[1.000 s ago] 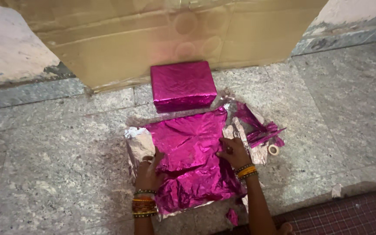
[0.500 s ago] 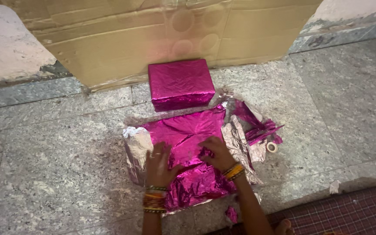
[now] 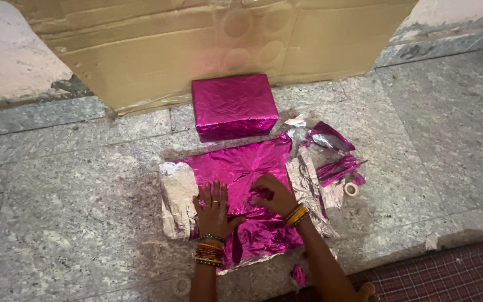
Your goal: The person wraps a small rectangular box with shiny pink wrapping paper, folding the edges and securing them with clear tape. The person then places the wrapped box aside and begins wrapping a second, larger rectangular box with the same pink paper.
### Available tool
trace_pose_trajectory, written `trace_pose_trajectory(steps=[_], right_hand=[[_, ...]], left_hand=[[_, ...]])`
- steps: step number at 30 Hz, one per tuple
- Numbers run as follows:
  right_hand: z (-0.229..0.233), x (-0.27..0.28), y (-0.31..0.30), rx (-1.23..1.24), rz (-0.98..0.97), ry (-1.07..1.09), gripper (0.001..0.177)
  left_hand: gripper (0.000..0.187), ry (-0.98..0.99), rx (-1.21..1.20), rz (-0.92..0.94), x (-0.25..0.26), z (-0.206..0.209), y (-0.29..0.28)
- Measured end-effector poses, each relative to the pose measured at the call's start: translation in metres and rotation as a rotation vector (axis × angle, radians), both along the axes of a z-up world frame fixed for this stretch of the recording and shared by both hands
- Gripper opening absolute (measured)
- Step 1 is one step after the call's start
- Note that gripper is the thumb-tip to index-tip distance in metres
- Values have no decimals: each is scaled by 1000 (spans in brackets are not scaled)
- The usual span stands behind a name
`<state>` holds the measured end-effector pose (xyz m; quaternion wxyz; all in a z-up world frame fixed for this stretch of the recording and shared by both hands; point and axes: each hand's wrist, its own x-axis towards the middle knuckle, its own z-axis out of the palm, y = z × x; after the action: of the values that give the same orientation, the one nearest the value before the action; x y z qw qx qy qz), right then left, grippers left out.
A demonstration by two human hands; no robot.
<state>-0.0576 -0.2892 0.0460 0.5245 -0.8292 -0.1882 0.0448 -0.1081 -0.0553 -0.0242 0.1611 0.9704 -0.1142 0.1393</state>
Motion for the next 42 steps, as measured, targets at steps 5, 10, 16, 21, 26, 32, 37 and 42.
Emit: trace_pose_trajectory(steps=[5, 10, 16, 21, 26, 32, 37, 42], right_hand=[[-11, -7, 23, -328, 38, -324, 22], [-42, 4, 11, -64, -331, -111, 19], [-24, 56, -62, 687, -650, -156, 20], [19, 78, -135, 442, -1231, -310, 31], [16, 64, -176, -340, -1425, -683, 25], [-45, 62, -200, 129, -1314, -522, 18], [-62, 58, -213, -302, -1271, -783, 32], [-40, 52, -208, 257, -1383, -446, 14]], left_hand=[[128, 44, -2, 2, 2, 3, 1], [128, 73, 18, 9, 2, 2, -1], [130, 87, -17, 3, 3, -2, 2], [132, 107, 4, -5, 2, 0, 3], [132, 173, -51, -35, 5, 5, 7], [129, 108, -11, -38, 4, 9, 8], [129, 213, 18, -30, 3, 12, 8], [128, 187, 19, -32, 5, 15, 8]])
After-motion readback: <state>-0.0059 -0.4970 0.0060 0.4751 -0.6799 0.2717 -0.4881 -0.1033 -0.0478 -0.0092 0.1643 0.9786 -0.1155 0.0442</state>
